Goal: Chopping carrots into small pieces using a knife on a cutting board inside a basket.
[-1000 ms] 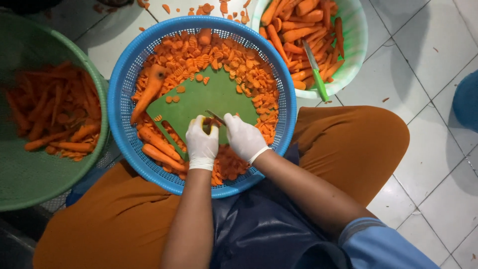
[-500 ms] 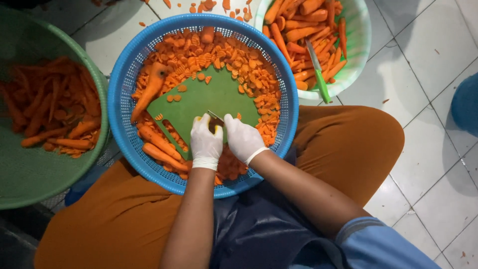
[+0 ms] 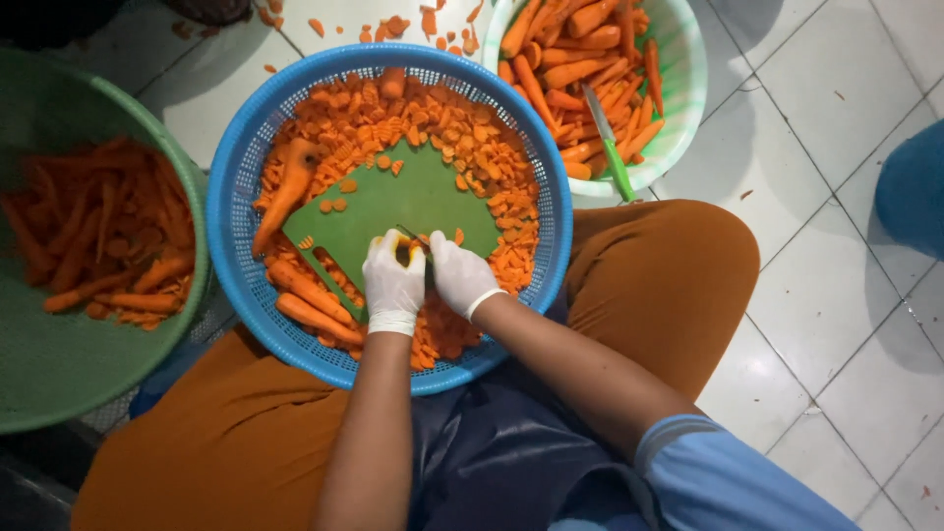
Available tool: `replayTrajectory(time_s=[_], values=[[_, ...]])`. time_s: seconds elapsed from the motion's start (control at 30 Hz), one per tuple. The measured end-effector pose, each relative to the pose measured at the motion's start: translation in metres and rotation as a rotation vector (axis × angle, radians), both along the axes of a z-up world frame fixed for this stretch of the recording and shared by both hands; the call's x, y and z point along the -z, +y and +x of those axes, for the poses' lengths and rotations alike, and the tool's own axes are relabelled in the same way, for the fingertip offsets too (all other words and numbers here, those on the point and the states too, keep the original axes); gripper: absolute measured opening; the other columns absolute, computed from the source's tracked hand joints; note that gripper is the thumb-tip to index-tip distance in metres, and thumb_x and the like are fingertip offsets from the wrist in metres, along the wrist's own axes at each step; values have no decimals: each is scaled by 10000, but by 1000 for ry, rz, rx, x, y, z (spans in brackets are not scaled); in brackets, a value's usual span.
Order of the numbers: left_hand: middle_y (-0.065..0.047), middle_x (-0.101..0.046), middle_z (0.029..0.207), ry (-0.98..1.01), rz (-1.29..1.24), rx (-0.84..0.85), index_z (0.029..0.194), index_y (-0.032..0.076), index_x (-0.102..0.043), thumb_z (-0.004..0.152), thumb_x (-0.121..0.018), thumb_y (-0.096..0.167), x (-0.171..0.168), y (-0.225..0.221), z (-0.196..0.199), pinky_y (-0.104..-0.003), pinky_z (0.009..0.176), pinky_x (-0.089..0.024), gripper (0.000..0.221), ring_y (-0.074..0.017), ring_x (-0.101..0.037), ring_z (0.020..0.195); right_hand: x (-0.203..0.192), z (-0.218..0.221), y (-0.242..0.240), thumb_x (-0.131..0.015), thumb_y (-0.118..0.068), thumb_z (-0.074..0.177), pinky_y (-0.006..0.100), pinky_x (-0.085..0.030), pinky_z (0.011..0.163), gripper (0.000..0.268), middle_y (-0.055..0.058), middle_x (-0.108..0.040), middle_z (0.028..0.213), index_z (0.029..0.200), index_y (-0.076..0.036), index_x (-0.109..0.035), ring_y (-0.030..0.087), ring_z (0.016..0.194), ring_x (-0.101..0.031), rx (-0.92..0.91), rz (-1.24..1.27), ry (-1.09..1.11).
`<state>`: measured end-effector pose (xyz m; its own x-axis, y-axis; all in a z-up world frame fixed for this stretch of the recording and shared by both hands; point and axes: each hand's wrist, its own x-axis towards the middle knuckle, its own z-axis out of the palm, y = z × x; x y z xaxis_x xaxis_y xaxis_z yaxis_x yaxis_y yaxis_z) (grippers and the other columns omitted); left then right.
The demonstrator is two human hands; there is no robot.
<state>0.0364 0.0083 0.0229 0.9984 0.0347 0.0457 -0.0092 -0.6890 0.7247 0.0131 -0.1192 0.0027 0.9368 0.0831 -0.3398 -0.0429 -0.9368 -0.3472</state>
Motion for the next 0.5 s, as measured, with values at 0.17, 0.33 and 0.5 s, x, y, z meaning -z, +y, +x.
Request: replayTrajectory(time_s=[0.17, 0.33, 0.5], values=[[-53, -578, 785, 4, -20, -15, 830, 200, -588, 776, -733, 247, 6, 3, 2, -422, 754, -531, 162, -301, -649, 823, -8, 5, -3, -313, -138, 983, 539, -573, 772, 308, 160, -649, 940, 1263, -75, -423, 437, 867, -712, 6, 29, 21], [-78, -594, 811, 41, -38, -41, 852, 186, -584, 782, -721, 254, 4, 5, 1, -430, 772, -533, 169, -314, -653, 855, -37, 7, -11, -338, -194, 985, 530, -579, 763, 290, 134, -653, 933, 1255, -116, -412, 421, 857, -721, 5, 4, 21], [-170, -631, 1027, -8, -15, 20, 1241, 195, -622, 843, -640, 148, -13, 0, 0, -488, 964, -511, 401, -408, -616, 1093, -91, 14, -32, -439, -221, 988, 604, -538, 812, 277, 286, -643, 967, 1222, -73, -440, 512, 948, -652, 168, 248, -67]])
